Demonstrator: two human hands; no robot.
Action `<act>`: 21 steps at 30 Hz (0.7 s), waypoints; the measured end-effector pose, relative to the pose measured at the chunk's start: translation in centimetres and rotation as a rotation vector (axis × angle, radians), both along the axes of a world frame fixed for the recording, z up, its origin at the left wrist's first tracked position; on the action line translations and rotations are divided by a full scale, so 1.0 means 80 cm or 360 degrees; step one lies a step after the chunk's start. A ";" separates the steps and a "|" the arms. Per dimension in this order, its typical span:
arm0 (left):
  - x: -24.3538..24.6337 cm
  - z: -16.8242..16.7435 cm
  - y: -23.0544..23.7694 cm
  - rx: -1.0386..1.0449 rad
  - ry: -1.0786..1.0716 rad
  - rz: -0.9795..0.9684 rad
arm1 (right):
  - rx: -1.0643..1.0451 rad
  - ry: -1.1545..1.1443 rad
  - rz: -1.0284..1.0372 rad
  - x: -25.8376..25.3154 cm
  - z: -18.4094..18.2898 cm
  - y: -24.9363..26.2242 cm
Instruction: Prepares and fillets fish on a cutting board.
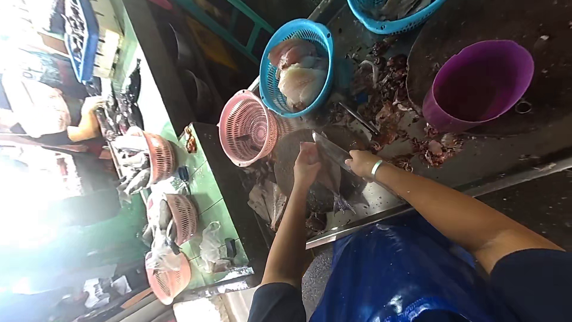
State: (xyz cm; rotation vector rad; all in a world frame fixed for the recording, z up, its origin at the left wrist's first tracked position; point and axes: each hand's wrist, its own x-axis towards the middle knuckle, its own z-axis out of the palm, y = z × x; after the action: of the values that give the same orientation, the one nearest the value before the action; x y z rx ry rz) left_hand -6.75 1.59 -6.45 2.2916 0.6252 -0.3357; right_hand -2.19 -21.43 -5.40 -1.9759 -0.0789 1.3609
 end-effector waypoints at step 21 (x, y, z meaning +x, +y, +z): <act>-0.016 -0.020 0.006 -0.0516 -0.0310 0.0312 | -0.0019 -0.0091 0.0107 -0.026 0.009 -0.032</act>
State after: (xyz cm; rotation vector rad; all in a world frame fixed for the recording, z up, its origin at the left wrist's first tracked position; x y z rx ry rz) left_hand -8.02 2.09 -8.06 1.9080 0.6384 -0.1075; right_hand -4.31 -23.98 -4.65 -2.0390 -0.1657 1.3498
